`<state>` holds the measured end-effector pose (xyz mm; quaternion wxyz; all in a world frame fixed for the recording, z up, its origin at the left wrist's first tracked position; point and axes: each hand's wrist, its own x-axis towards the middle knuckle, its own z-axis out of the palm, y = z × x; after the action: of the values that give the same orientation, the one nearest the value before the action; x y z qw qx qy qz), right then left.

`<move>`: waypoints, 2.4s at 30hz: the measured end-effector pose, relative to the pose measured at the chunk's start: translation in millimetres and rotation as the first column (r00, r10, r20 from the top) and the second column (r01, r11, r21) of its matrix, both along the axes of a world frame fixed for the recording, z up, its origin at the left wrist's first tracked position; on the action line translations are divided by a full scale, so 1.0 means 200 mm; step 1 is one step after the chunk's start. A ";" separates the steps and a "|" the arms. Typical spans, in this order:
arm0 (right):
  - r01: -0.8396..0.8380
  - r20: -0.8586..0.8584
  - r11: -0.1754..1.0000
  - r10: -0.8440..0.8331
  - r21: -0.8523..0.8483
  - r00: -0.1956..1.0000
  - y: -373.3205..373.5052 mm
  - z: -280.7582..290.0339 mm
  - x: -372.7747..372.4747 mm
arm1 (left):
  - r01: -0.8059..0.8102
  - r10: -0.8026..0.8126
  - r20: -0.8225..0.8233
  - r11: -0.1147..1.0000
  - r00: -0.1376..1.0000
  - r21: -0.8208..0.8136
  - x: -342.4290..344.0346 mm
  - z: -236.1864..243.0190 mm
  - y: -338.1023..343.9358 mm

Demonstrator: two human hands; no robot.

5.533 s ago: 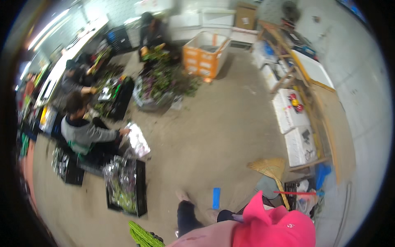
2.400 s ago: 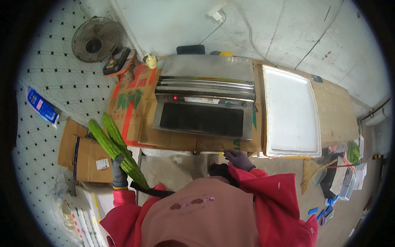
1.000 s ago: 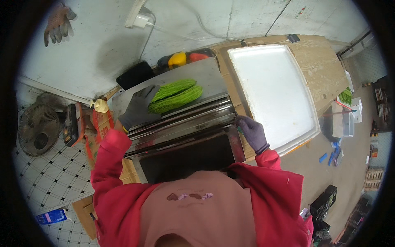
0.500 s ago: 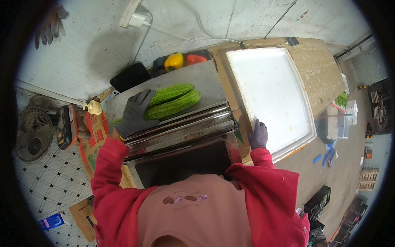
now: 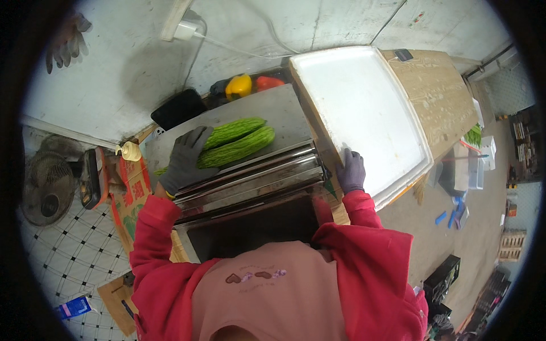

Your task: The person removes bitter melons from blue foam nets, trims their ends with a knife, and places them on a digital scale. They then move to a table and arrange the trimmed bitter melons on a metal tray.

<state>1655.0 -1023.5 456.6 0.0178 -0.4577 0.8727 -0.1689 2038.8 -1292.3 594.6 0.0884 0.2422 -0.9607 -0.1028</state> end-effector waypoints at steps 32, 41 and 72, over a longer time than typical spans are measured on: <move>-0.206 0.133 0.901 0.274 -0.381 0.953 -0.26 0.49 0.08 | -0.123 0.129 -0.071 0.989 0.989 0.084 0.04 0.00 -0.01; -0.541 0.118 0.778 0.599 -0.320 0.792 -0.61 0.70 0.38 | -0.306 0.390 -0.439 0.918 0.810 0.250 0.44 -0.03 -0.10; -0.801 0.259 0.577 0.807 -0.159 0.530 -1.16 0.56 0.59 | -0.440 0.440 -0.052 0.871 0.897 -0.219 0.36 0.01 0.09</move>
<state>1773.9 -1254.9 569.2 0.2225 -0.7759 0.5483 -0.2188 2110.9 -1275.0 595.8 0.1363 0.4427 -0.8858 0.0296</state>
